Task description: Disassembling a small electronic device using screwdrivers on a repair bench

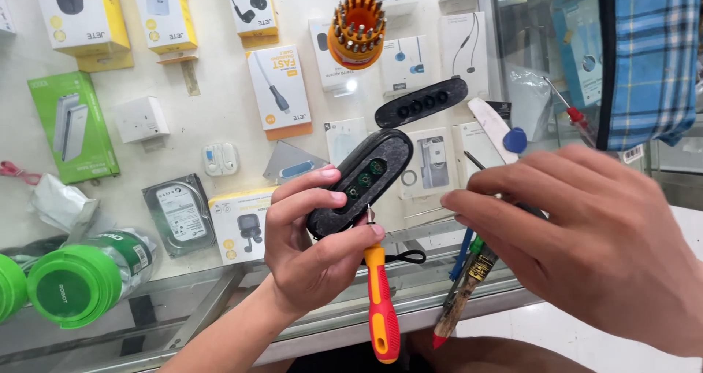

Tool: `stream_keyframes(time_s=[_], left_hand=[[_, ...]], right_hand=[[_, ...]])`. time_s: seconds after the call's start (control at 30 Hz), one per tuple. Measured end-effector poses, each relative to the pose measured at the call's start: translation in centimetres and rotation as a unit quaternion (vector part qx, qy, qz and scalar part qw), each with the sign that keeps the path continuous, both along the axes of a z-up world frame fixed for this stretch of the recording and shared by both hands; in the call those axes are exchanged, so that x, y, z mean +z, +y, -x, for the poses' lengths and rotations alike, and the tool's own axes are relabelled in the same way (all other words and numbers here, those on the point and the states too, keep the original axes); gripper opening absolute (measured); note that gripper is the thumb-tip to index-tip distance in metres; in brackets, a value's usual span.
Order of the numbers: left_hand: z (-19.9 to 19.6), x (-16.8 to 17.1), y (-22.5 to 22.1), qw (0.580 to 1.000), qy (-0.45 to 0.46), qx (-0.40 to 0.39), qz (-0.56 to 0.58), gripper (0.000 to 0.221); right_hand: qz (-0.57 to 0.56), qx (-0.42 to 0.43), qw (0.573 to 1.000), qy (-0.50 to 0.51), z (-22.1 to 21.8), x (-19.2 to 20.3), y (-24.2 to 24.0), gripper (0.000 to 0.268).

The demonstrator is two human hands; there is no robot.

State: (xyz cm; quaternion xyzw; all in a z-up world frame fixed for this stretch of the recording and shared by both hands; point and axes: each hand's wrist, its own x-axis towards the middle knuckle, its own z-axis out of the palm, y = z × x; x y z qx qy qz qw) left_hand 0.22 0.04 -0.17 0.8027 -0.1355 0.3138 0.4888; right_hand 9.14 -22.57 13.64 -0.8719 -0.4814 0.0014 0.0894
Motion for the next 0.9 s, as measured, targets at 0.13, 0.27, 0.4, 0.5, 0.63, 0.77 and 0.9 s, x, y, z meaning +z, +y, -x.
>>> stream_keyframes(time_s=[0.13, 0.27, 0.4, 0.5, 0.63, 0.77, 0.9], left_hand=[[0.0, 0.2, 0.0, 1.000, 0.001, -0.014, 0.009, 0.027], [0.1, 0.2, 0.0, 0.999, 0.003, -0.025, 0.028, 0.026], [0.1, 0.3, -0.1, 0.999, 0.008, -0.028, 0.037, 0.026], [0.1, 0.5, -0.1, 0.999, 0.008, -0.031, 0.041, 0.025], [0.1, 0.6, -0.1, 0.999, 0.010, -0.032, 0.040, 0.025], [0.0, 0.7, -0.1, 0.999, 0.007, -0.034, 0.038, 0.024], [-0.1, 0.8, -0.1, 0.998, 0.005, -0.036, 0.043, 0.022]], right_hand=[[0.011, 0.036, 0.998, -0.040, -1.5, 0.9, 1.5, 0.012], [0.024, 0.043, 0.998, -0.031, -2.0, 1.8, 2.9, 0.014], [0.049, 0.043, 0.997, -0.038, -1.9, 2.0, 3.6, 0.014], [0.057, 0.050, 0.996, -0.056, -1.7, 1.9, 3.7, 0.013], [0.072, 0.048, 0.994, -0.064, -1.5, 1.9, 3.8, 0.015], [0.081, 0.046, 0.993, -0.078, -1.2, 2.0, 4.0, 0.018], [0.084, 0.036, 0.991, -0.099, -0.9, 2.0, 4.3, 0.024]])
